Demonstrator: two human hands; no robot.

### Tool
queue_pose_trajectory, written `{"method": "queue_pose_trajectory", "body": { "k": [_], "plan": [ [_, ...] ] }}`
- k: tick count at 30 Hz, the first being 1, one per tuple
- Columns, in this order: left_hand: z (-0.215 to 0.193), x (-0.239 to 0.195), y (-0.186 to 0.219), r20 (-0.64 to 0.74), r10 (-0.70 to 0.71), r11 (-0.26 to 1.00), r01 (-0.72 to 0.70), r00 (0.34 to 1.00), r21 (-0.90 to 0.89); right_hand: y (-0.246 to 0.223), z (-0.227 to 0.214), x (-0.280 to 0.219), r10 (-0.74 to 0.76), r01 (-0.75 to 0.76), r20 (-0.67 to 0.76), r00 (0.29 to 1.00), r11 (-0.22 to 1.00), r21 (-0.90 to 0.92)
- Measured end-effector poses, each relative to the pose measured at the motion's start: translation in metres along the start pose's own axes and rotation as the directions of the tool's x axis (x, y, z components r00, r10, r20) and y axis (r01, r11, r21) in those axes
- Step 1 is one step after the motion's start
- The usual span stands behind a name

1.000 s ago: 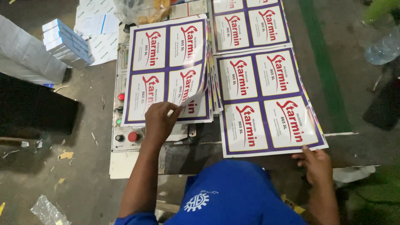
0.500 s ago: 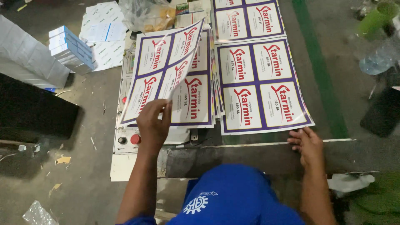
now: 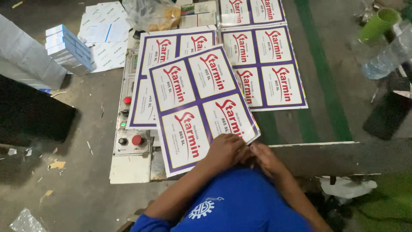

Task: Sorting and inspecting stacks of printed label sheets on a workbench.

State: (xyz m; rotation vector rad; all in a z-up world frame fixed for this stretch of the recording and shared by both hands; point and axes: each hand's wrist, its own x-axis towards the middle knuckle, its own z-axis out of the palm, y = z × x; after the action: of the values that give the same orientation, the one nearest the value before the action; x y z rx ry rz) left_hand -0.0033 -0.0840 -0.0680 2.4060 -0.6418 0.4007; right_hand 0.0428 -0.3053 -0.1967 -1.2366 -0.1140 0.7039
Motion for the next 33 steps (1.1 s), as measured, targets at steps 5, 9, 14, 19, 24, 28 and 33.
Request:
{"method": "queue_pose_trajectory", "body": {
  "k": [5, 9, 14, 19, 24, 28, 33],
  "plan": [
    [-0.017, 0.000, 0.008, 0.017, 0.054, 0.998, -0.054, 0.998, 0.019, -0.015, 0.000, -0.002, 0.052, -0.049, -0.073, 0.996, 0.998, 0.049],
    [-0.032, -0.010, -0.013, -0.001, -0.105, 0.993, 0.105, 0.995, 0.062, -0.026, -0.010, -0.013, 0.015, -0.002, -0.255, 0.967, 0.999, 0.048],
    [-0.053, -0.029, -0.060, -0.134, -0.183, 0.955, 0.208, 0.974, 0.211, -0.007, -0.063, -0.028, -0.106, 0.141, -0.412, 0.905, 0.989, 0.054],
    [-0.088, -0.032, -0.076, -0.183, -0.066, 0.918, 0.131, 0.981, 0.374, -0.005, -0.105, -0.055, -0.166, 0.196, -0.531, 0.831, 0.981, 0.001],
    [-0.086, -0.048, -0.098, -0.064, -0.165, 0.899, 0.177, 0.984, 0.399, -0.006, -0.135, -0.092, -0.132, 0.126, -0.672, 0.729, 0.990, -0.058],
    [-0.095, -0.047, -0.096, -0.096, -0.145, 0.933, 0.169, 0.985, 0.317, -0.005, -0.137, -0.117, -0.064, 0.041, -0.745, 0.664, 0.998, -0.048],
    [-0.108, -0.038, -0.086, -0.288, -0.217, 0.915, 0.298, 0.933, 0.274, 0.007, -0.143, -0.126, -0.100, 0.037, -0.734, 0.672, 0.994, -0.102]
  ]
}}
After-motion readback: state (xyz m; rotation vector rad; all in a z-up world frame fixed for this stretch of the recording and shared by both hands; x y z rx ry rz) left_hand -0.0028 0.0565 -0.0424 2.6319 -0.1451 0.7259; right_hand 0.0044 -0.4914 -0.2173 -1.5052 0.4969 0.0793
